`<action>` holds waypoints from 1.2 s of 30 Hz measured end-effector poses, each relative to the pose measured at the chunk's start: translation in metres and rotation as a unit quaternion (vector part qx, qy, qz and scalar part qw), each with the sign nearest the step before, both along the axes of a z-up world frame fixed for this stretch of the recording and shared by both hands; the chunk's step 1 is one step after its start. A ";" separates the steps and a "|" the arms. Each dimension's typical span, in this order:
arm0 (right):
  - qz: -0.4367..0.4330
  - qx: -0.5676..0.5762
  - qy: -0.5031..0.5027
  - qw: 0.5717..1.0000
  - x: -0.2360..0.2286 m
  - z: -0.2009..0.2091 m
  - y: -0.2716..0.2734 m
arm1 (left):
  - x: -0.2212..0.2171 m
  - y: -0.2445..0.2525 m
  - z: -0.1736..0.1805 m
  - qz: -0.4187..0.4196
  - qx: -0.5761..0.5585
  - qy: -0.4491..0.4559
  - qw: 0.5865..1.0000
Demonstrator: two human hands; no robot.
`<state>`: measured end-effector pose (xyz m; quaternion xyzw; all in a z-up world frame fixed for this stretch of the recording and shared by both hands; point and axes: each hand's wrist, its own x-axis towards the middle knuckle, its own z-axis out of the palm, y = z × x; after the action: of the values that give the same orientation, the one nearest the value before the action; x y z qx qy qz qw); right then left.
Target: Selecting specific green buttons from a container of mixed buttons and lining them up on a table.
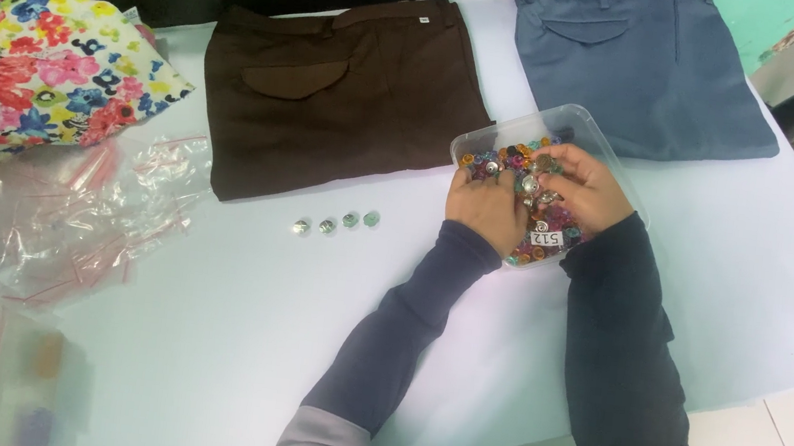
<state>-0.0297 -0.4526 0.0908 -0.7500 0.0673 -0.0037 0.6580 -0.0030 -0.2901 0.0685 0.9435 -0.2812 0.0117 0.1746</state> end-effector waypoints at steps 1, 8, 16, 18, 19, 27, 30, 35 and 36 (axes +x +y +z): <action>0.000 0.000 0.000 1.000 0.001 -0.002 -0.002 | 0.001 -0.001 -0.003 0.000 0.000 0.000 1.000; 0.035 -0.028 -0.018 0.999 -0.004 0.008 0.005 | 0.003 -0.005 -0.014 0.007 -0.023 -0.036 0.999; 0.054 -0.033 -0.039 0.997 -0.003 0.009 0.003 | 0.003 -0.004 -0.014 0.015 -0.034 -0.043 0.998; 0.030 -0.072 -0.040 0.996 -0.003 0.012 0.005 | 0.006 -0.005 -0.014 0.016 -0.034 -0.016 0.999; 0.030 -0.072 -0.040 0.996 -0.001 0.007 0.001 | 0.003 -0.004 -0.010 0.015 -0.034 -0.016 0.999; 0.029 -0.106 -0.043 0.993 0.004 -0.011 -0.011 | 0.004 -0.005 -0.016 0.042 -0.123 -0.041 0.991; 0.036 -0.133 -0.046 0.989 0.011 -0.027 -0.020 | 0.006 -0.006 -0.018 0.038 -0.114 -0.055 0.991; 0.016 -0.181 -0.075 0.980 -0.003 0.010 0.010 | 0.004 -0.006 -0.020 0.043 -0.121 -0.051 0.990; 0.011 -0.196 -0.091 0.976 -0.003 0.012 0.014 | 0.004 -0.006 -0.019 0.046 -0.128 -0.054 0.989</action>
<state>-0.0327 -0.4391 0.1023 -0.8614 -0.0028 -0.0779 0.5019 0.0007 -0.2959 0.0492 0.9233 -0.2430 0.1063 0.2779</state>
